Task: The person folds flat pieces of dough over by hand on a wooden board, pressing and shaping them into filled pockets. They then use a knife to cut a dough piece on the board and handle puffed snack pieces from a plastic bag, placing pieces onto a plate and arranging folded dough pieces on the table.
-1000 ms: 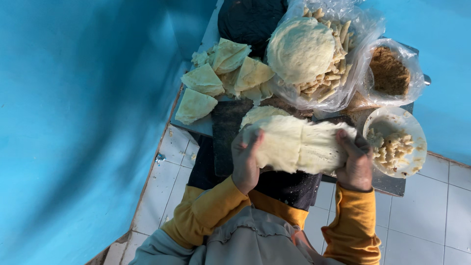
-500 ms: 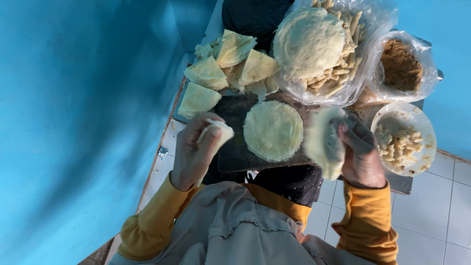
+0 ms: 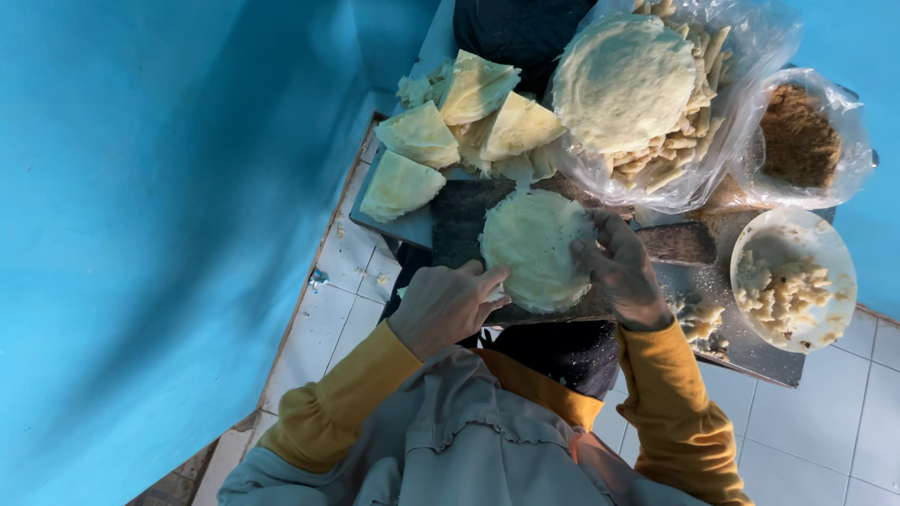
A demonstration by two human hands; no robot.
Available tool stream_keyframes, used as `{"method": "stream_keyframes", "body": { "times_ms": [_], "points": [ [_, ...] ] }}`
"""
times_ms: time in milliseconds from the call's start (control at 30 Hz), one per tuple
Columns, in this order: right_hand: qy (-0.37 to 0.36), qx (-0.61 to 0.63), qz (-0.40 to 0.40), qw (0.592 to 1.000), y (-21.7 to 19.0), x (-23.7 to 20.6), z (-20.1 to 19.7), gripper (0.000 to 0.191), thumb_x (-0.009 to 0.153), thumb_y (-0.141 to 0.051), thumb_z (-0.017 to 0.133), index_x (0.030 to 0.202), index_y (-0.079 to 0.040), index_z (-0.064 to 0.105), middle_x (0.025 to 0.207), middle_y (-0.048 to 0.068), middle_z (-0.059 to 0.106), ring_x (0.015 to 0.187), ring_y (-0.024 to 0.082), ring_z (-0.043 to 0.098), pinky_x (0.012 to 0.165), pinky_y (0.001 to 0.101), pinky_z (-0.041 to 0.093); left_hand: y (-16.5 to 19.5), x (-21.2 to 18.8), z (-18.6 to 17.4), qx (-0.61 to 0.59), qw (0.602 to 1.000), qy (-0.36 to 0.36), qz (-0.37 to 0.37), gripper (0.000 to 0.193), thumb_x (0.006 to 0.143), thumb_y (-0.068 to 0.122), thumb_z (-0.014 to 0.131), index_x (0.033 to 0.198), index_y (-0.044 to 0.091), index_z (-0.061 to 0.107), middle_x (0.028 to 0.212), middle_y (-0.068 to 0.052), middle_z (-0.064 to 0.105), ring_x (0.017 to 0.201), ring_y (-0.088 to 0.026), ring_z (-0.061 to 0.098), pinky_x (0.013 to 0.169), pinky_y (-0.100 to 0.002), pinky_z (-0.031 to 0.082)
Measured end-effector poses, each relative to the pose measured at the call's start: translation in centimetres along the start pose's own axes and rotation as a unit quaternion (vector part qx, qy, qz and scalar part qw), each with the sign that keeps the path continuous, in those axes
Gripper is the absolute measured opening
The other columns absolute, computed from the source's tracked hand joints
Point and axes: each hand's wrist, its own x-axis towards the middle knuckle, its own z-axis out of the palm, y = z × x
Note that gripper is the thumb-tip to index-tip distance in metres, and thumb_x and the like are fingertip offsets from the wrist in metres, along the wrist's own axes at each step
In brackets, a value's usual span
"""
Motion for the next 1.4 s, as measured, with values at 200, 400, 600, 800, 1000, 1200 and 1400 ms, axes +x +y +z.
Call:
{"method": "stream_keyframes", "body": {
  "times_ms": [200, 400, 600, 800, 1000, 1200, 1400],
  "points": [
    [0.019, -0.045, -0.020, 0.999, 0.4, -0.7, -0.1, 0.049, 0.092, 0.000, 0.066, 0.138, 0.007, 0.048, 0.118, 0.012, 0.069, 0.094, 0.011, 0.069, 0.080, 0.0255, 0.059, -0.2, -0.3, 0.8, -0.004, 0.999, -0.032, -0.006, 0.028, 0.095, 0.036, 0.068, 0.110, 0.013, 0.063, 0.081, -0.007, 0.066, 0.059, -0.030, 0.067, 0.049, -0.043, 0.050],
    [0.050, -0.088, -0.032, 0.994, -0.2, -0.9, 0.9, 0.047, 0.092, 0.000, 0.067, 0.136, 0.005, 0.051, 0.122, 0.012, 0.067, 0.095, 0.016, 0.069, 0.079, 0.0287, 0.061, 0.1, -0.2, 0.7, -0.010, 0.999, -0.038, -0.004, 0.026, 0.094, 0.033, 0.068, 0.109, 0.012, 0.064, 0.083, -0.008, 0.068, 0.060, -0.030, 0.068, 0.050, -0.042, 0.051],
    [0.161, -0.413, -0.159, 0.882, -3.6, -3.9, 2.2, 0.051, 0.088, -0.010, 0.076, 0.134, 0.003, 0.057, 0.120, 0.013, 0.064, 0.096, 0.019, 0.070, 0.078, 0.0315, 0.059, 1.1, 0.1, -1.2, -0.176, 0.984, 0.027, -0.016, 0.023, 0.101, 0.031, 0.063, 0.108, 0.010, 0.067, 0.085, -0.011, 0.072, 0.069, -0.032, 0.071, 0.058, -0.042, 0.052],
    [-0.092, 0.105, -0.023, 0.990, -2.2, -6.8, 3.2, 0.038, 0.092, -0.010, 0.070, 0.126, 0.002, 0.062, 0.108, 0.010, 0.068, 0.097, 0.014, 0.065, 0.089, 0.0299, 0.055, 3.5, 2.7, -0.1, -0.367, 0.924, 0.055, -0.095, 0.030, 0.109, 0.032, 0.057, 0.104, 0.003, 0.065, 0.082, -0.017, 0.063, 0.069, -0.023, 0.059, 0.066, -0.035, 0.050],
    [0.024, 0.215, -0.148, 0.965, -0.9, -6.3, -0.1, 0.007, 0.103, 0.002, 0.071, 0.099, 0.002, 0.066, 0.101, 0.008, 0.069, 0.095, 0.015, 0.063, 0.090, 0.0280, 0.051, 3.0, 3.6, 1.7, -0.561, 0.825, 0.027, -0.060, 0.033, 0.110, 0.024, 0.062, 0.126, -0.005, 0.062, 0.109, -0.007, 0.063, 0.099, -0.008, 0.054, 0.089, -0.027, 0.049],
    [0.132, 0.235, -0.074, 0.960, -3.3, -6.6, -0.4, 0.011, 0.097, -0.001, 0.066, 0.107, -0.005, 0.067, 0.102, 0.007, 0.073, 0.094, 0.015, 0.068, 0.088, 0.0289, 0.055, 2.9, 3.3, 2.0, -0.704, 0.699, -0.040, -0.121, 0.046, 0.100, 0.018, 0.064, 0.140, -0.002, 0.054, 0.129, -0.003, 0.065, 0.113, -0.010, 0.061, 0.100, -0.031, 0.051],
    [0.150, 0.261, -0.078, 0.951, -4.6, -6.4, 1.5, 0.016, 0.098, 0.001, 0.066, 0.112, -0.006, 0.064, 0.105, 0.005, 0.072, 0.098, 0.014, 0.068, 0.092, 0.0286, 0.055, 3.6, 3.1, 3.1, -0.880, 0.468, -0.037, -0.067, 0.059, 0.103, 0.032, 0.065, 0.151, 0.001, 0.047, 0.138, -0.012, 0.061, 0.125, -0.024, 0.059, 0.109, -0.043, 0.047]
  ]
}}
